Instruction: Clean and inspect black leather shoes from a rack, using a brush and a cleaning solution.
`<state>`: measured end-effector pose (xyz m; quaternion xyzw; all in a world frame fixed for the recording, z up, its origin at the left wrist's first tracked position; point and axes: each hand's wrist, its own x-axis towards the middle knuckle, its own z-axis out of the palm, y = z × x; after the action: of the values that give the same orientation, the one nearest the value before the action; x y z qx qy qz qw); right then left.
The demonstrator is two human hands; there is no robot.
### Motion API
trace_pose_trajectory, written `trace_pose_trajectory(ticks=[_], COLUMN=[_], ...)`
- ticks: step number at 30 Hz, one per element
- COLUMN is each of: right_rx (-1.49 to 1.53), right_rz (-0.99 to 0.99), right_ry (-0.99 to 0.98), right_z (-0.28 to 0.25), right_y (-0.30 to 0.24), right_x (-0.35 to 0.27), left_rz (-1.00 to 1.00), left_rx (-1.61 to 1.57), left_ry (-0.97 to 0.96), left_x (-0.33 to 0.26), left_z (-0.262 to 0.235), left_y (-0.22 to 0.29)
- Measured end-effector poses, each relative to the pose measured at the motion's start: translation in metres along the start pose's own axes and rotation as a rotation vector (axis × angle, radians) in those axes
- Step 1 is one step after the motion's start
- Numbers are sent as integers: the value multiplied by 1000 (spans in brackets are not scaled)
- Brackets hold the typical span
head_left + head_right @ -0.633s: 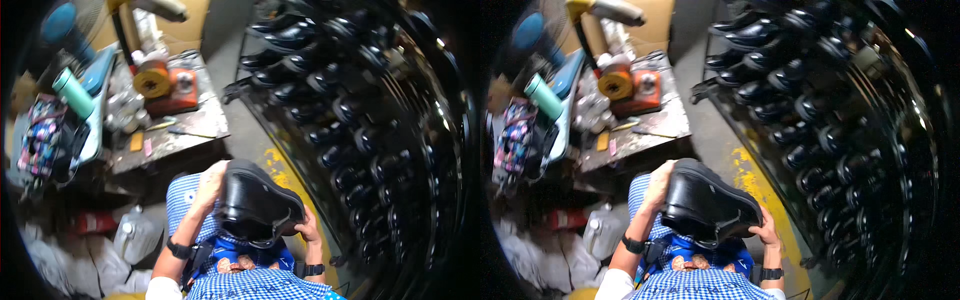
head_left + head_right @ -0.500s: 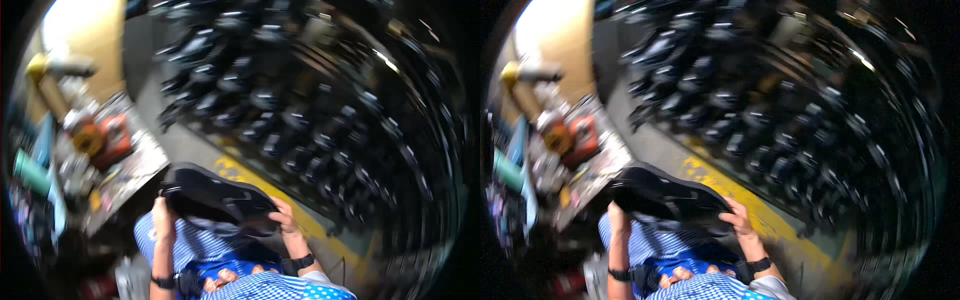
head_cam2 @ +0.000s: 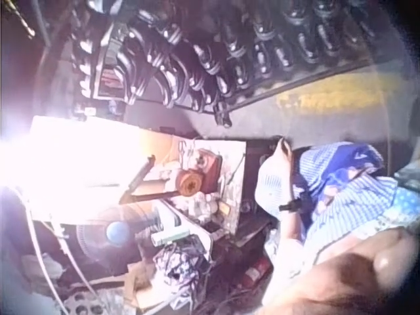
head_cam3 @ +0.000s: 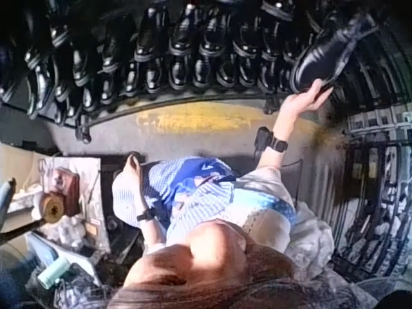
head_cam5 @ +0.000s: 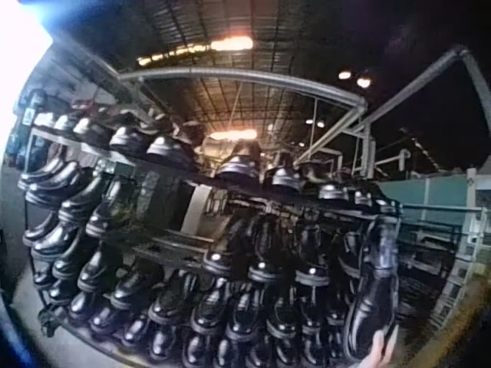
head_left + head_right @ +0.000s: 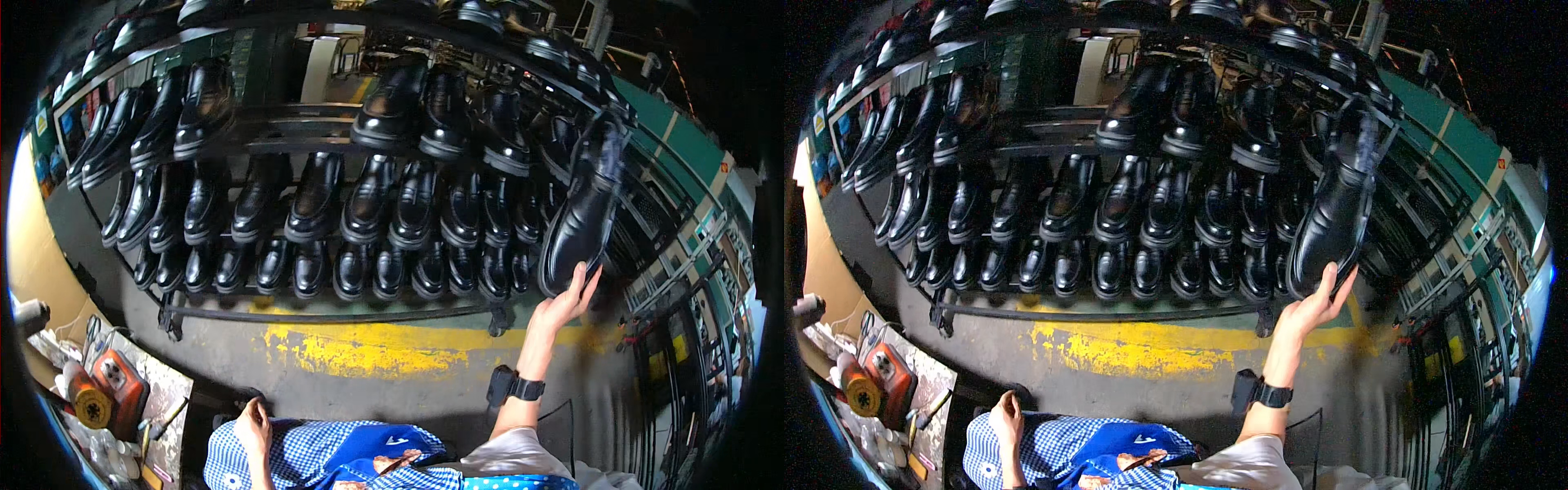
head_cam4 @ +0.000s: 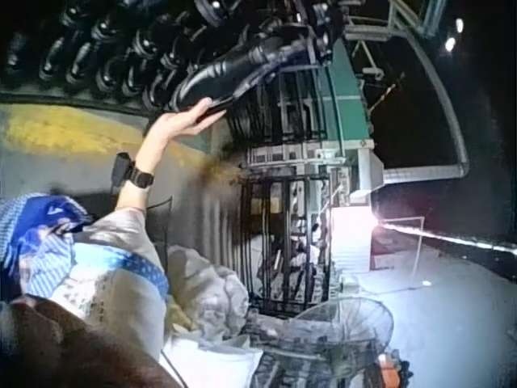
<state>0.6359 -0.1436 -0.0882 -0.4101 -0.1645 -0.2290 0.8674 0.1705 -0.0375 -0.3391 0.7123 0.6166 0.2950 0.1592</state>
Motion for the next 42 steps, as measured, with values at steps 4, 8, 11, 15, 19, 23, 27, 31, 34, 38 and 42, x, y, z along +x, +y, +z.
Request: trace_pose_trajectory(ticks=[4, 8, 11, 15, 19, 23, 27, 31, 34, 38, 42], right_rx=[-76, -121, -67, -44, -440, -352, -228, -208, -258, -385, -592], right_rz=[-9, 21, 118, 315, 690, 253, -41, -144, -325, -726, -946], right_ry=[-20, -90, -95, -122, -443, -289, -349, -549, -631, -803, -862], right_z=[-10, 21, 53, 95, 103, 77, 75, 93, 107, 135, 164], right_y=[32, 58, 76, 103, 100, 111, 85, 81, 76, 74, 74], right_x=[59, 101, 129, 166, 196, 163, 103, 45, 21, 5, -5], left_rz=[-109, -114, -91, -111, -148, -244, -111, -121, -193, -164, -140], left_rx=[64, 99, 145, 60, 70, -32, -9, -33, -143, -40, -36], left_ry=[-126, -126, -96, -118, -105, -84, -89, -60, -54, -69, -30], left_x=[3, 2, 0, -4, -6, -7, -9, -7, -10, -6, -3], left_z=[-6, -2, 5, 8, 12, 15, 24, 22, 38, 29, 21], left_y=[8, -3, -7, -14, -15, -5, -12, -17, -35, -11, -3])
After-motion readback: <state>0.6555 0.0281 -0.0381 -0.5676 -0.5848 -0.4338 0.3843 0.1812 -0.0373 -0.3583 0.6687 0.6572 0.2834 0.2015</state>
